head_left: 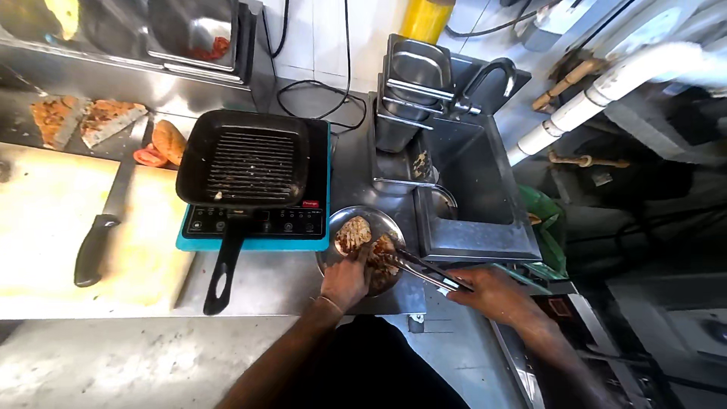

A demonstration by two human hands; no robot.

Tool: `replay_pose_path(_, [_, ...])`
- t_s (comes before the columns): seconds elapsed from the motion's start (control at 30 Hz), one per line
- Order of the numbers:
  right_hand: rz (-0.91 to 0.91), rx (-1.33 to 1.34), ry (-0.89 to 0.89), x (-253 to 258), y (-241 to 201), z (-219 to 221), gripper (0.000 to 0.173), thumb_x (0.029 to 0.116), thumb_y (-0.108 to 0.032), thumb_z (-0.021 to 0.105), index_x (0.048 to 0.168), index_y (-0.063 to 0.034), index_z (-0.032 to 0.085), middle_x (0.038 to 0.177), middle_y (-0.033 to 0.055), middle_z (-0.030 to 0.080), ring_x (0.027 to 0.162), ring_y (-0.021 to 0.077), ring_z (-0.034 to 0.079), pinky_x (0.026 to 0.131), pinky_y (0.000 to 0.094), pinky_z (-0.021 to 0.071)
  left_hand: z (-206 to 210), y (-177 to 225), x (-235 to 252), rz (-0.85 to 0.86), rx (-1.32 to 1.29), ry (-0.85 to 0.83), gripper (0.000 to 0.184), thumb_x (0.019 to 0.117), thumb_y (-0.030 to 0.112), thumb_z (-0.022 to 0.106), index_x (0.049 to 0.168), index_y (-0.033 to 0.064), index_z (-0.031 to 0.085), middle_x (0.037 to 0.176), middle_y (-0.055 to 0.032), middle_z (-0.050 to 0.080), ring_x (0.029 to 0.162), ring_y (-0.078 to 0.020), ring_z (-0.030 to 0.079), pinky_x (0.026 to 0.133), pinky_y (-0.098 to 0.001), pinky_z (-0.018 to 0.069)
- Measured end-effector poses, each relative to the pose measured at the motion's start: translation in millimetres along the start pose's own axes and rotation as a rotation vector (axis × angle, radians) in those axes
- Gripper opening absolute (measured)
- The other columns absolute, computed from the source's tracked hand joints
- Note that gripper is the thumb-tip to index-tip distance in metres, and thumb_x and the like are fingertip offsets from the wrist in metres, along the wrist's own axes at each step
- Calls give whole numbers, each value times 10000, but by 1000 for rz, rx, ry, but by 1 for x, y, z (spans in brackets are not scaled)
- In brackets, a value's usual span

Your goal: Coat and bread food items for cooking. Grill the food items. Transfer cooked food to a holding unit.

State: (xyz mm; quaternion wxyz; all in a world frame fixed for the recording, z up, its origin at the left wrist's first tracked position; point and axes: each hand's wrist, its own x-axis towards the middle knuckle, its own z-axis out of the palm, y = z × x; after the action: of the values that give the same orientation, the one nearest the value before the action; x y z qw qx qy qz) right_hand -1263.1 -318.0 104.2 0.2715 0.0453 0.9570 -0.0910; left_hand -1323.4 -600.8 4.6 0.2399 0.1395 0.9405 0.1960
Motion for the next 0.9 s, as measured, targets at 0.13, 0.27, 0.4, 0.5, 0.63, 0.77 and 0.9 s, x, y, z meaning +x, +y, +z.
replay_pose_path(0.13, [-1, 90, 55, -12, 13, -8, 434, 897, -433, 775, 1299, -280, 719, 1003, 30, 756, 869, 216, 703, 819, 539, 567, 1, 17, 0, -21, 81, -1, 838, 928, 658, 599, 1555, 132, 419, 1488, -179, 496, 962, -364, 701, 790, -560, 574])
replay_pose_path(0.27, [17, 227, 113, -14, 28, -1, 482, 877, -436, 790, 1314, -249, 714, 984, 13, 753, 835, 165, 693, 794, 482, 571, 10, 21, 10, -49, 117, -15, 711, 968, 519, 624, 1496, 66, 476, 1499, -189, 476, 962, -375, 697, 789, -549, 577])
replay_pose_path(0.4, [17, 389, 196, 4, 25, 14, 549, 882, -487, 766, 1366, -245, 674, 954, -9, 753, 777, 131, 696, 751, 436, 596, 12, 5, 0, -34, -13, 77, 747, 976, 635, 547, 1547, 165, 437, 1466, -162, 539, 1016, -363, 699, 828, -554, 572])
replay_pose_path(0.5, [14, 403, 365, 21, 9, 1, 588, 865, -531, 776, 1366, -241, 668, 938, -6, 741, 728, 147, 669, 686, 449, 581, 26, -30, -20, -56, -121, 380, 566, 996, 511, 571, 1400, 117, 602, 1191, -175, 698, 882, -366, 732, 731, -565, 598])
replay_pose_path(0.63, [115, 229, 435, 74, -16, -55, 705, 854, -598, 766, 1378, -142, 642, 1021, 183, 730, 877, 389, 698, 763, 659, 537, 45, -64, -51, -109, -230, 590, 362, 971, 287, 598, 1203, 20, 675, 875, -140, 734, 713, -315, 724, 647, -529, 600])
replay_pose_path(0.77, [223, -49, 343, 133, -39, -111, 529, 900, -515, 740, 1217, -96, 671, 1048, 253, 702, 972, 479, 683, 755, 682, 525, 64, -79, -87, -97, -457, 327, 346, 982, 347, 613, 1067, 31, 723, 813, -100, 724, 721, -237, 715, 721, -474, 604])
replay_pose_path(0.9, [131, -234, 258, 172, -53, -129, 449, 920, -444, 741, 1126, -49, 680, 1056, 247, 698, 992, 468, 685, 757, 658, 539, 100, -95, -107, -253, -871, 123, 300, 1009, 315, 603, 1048, 43, 723, 790, -39, 703, 622, -136, 657, 615, -343, 582])
